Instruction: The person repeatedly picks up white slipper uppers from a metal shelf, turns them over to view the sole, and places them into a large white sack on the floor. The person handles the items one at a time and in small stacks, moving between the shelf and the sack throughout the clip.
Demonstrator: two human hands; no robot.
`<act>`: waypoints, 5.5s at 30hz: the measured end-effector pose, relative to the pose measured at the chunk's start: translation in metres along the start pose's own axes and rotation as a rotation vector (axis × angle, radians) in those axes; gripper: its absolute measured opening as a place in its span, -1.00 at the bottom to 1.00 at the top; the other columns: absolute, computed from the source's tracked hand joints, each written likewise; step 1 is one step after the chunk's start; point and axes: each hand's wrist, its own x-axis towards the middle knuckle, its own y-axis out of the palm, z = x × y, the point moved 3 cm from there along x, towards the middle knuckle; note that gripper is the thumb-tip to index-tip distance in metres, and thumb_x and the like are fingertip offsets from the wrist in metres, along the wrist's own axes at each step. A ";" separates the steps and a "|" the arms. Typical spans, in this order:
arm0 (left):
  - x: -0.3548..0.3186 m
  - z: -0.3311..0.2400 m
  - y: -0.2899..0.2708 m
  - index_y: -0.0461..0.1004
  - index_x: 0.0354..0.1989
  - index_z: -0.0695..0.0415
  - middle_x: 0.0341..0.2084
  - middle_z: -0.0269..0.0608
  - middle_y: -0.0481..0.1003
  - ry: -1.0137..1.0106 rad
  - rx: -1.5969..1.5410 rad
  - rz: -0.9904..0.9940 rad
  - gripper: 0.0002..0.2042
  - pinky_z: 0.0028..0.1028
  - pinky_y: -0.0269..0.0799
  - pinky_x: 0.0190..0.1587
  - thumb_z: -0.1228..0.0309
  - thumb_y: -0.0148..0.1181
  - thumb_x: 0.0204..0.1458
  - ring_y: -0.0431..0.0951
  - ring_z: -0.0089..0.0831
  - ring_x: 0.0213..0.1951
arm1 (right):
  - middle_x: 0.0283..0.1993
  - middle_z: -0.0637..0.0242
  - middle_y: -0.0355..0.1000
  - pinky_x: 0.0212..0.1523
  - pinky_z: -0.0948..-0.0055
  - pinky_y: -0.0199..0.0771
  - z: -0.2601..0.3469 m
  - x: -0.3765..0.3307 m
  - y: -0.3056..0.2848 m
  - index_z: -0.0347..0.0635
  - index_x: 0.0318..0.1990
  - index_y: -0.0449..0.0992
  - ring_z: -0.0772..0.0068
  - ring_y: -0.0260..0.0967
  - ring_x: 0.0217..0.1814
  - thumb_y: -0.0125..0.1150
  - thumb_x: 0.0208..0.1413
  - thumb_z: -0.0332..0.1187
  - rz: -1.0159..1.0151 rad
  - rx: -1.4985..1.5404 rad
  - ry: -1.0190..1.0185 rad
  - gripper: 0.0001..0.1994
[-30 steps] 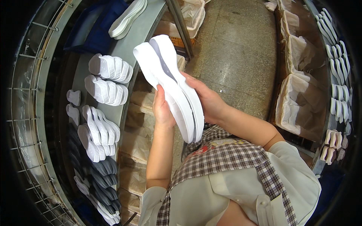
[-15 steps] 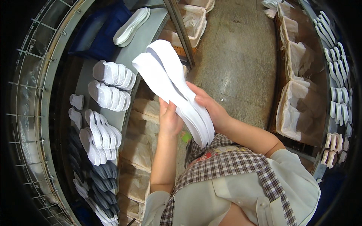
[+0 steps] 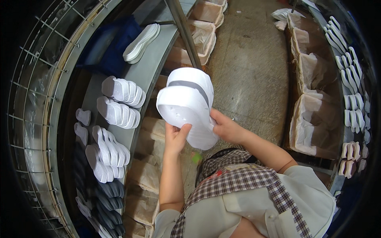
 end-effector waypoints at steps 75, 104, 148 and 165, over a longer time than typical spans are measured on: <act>-0.015 -0.021 -0.025 0.26 0.09 0.22 -0.04 -0.04 0.37 0.019 -1.031 0.075 -0.61 -0.44 0.43 -0.26 0.30 0.02 0.13 0.41 -0.33 -0.29 | 0.27 -0.06 0.06 0.19 0.05 0.27 0.025 0.019 0.047 -0.24 0.34 -0.16 -0.03 0.07 0.30 0.44 -0.33 -0.26 0.064 0.117 0.089 0.07; 0.079 -0.068 -0.273 0.19 0.16 0.33 0.09 0.05 0.29 -0.161 0.144 -0.975 -0.43 -0.32 0.15 0.16 0.38 0.21 -0.02 0.26 -0.22 0.14 | 0.23 0.10 0.17 0.22 0.15 0.04 0.032 0.395 0.119 -0.18 0.22 0.21 0.18 0.04 0.30 0.11 -0.01 -0.02 0.326 -0.807 0.336 -0.34; 0.170 0.161 0.181 -0.16 0.21 0.22 0.02 0.13 0.20 -0.704 -0.034 0.215 -0.24 -0.28 0.39 -0.02 0.38 0.24 -0.06 0.34 -0.17 0.01 | 0.07 0.07 0.37 0.00 0.24 0.49 -0.032 -0.082 -0.328 -0.28 0.18 0.25 0.17 0.40 0.02 0.17 -0.22 0.30 -0.631 0.794 -0.084 -0.08; 0.727 0.476 0.019 -0.04 0.11 0.47 0.07 0.29 0.20 -0.303 0.577 -0.704 -0.20 -0.24 0.39 -0.01 0.29 0.35 -0.16 0.38 0.02 -0.02 | 0.11 0.04 0.25 0.06 0.23 0.36 -0.044 -0.005 -0.589 -0.26 0.22 0.15 0.14 0.24 0.12 0.21 -0.22 0.19 -1.383 0.724 0.002 -0.10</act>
